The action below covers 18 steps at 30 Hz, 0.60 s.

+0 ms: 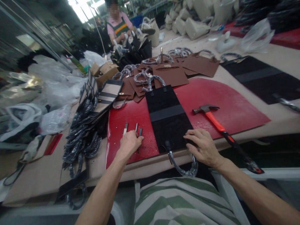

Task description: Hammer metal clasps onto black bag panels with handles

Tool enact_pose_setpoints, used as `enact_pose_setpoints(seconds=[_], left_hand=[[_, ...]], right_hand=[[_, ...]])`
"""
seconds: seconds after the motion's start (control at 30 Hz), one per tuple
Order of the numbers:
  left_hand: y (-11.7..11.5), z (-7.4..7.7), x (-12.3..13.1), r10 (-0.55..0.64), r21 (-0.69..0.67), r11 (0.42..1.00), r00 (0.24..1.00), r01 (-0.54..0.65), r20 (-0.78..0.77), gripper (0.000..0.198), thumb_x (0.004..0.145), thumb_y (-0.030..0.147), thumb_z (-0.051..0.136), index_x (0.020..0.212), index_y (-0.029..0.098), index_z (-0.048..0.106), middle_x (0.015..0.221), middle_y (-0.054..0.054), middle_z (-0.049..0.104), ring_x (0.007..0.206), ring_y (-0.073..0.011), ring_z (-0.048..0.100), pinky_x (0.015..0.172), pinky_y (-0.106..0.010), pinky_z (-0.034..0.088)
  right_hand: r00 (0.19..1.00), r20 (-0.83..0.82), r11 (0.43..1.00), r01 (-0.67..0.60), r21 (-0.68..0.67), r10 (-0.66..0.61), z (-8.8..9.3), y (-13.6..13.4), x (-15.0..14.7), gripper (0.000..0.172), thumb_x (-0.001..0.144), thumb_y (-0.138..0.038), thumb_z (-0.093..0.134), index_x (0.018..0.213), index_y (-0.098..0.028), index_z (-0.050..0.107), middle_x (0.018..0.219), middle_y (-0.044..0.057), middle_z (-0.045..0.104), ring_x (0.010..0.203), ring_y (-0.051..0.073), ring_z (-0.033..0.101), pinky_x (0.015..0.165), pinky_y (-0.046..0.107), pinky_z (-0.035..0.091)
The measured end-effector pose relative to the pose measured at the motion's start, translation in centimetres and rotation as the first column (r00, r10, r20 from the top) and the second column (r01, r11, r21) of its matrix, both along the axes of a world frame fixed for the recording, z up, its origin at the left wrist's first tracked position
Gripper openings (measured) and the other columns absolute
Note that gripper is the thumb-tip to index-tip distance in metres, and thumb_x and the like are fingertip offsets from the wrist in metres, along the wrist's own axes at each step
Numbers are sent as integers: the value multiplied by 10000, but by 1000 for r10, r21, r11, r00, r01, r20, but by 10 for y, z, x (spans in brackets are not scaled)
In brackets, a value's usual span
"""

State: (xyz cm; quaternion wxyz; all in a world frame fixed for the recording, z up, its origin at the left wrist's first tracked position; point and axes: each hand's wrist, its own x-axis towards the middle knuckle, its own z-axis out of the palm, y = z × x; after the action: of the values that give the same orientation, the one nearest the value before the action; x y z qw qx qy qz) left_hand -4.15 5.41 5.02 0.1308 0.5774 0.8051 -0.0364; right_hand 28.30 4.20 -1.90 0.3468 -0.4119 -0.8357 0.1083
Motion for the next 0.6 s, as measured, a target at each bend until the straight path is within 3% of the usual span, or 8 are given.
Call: enact_pose_setpoints(seconds=[0.13,0.23,0.3,0.37,0.43,0.5,0.53,0.6], left_hand=[[4,1,4,-58,-99,994,996,51,-70,260,795,446,617,704,213,686,835,-151,726,869,-350,690,706,-383,484],[7,2,0,-99,-97,991,993,93,-60,255,789,405,595,643,204,652,727,-126,704,796,-320,688,676,-357,474],[6,2,-5,-104,-42,994,993,106,50,263,797,404,582,653,192,640,644,-96,675,708,-280,675,656,-338,473],[2,0,-8,-66,56,997,958,53,277,281,804,434,585,717,173,642,615,-68,664,633,-241,659,635,-325,491],[-2,-5,-5,-17,155,984,828,-85,560,336,797,481,613,817,147,640,664,-65,689,620,-223,672,624,-322,531],[-8,-13,4,-37,241,942,640,-235,768,396,778,501,660,903,126,627,764,-83,722,681,-221,708,662,-337,581],[-11,-19,10,-72,283,913,566,-295,821,408,768,495,685,921,122,621,805,-90,730,712,-222,722,692,-348,600],[-18,-31,22,-162,377,851,500,-366,851,387,769,464,711,930,124,617,854,-91,735,753,-217,737,751,-361,617]], right_hand=[[1000,-5,999,3,-51,-3,-2,-3,0,254,875,-260,543,1085,-184,665,1149,102,630,1065,272,541,937,447,387],[1000,-8,997,6,-73,-7,-1,-5,1,263,866,-259,552,1094,-184,659,1160,98,620,1066,269,529,935,439,379],[1000,-14,997,4,-71,-5,1,-6,0,262,866,-259,554,1093,-180,658,1149,99,618,1053,265,526,930,432,375],[1000,-24,998,0,-70,-1,2,-6,0,261,868,-258,552,1090,-177,662,1133,99,620,1047,264,524,931,429,372],[1000,-30,998,0,-69,-3,2,-6,0,263,869,-256,546,1090,-177,665,1127,98,621,1047,265,522,935,432,370],[1000,-27,997,2,-71,-4,0,-6,1,264,871,-255,544,1096,-180,662,1133,97,620,1051,266,520,938,439,370],[1000,-26,998,0,-68,-1,-1,-6,1,263,871,-253,547,1097,-180,659,1138,98,620,1052,267,520,938,442,371],[1000,-29,999,-9,-53,7,-4,-5,1,258,868,-251,561,1097,-175,652,1143,101,619,1053,271,520,937,447,373]])
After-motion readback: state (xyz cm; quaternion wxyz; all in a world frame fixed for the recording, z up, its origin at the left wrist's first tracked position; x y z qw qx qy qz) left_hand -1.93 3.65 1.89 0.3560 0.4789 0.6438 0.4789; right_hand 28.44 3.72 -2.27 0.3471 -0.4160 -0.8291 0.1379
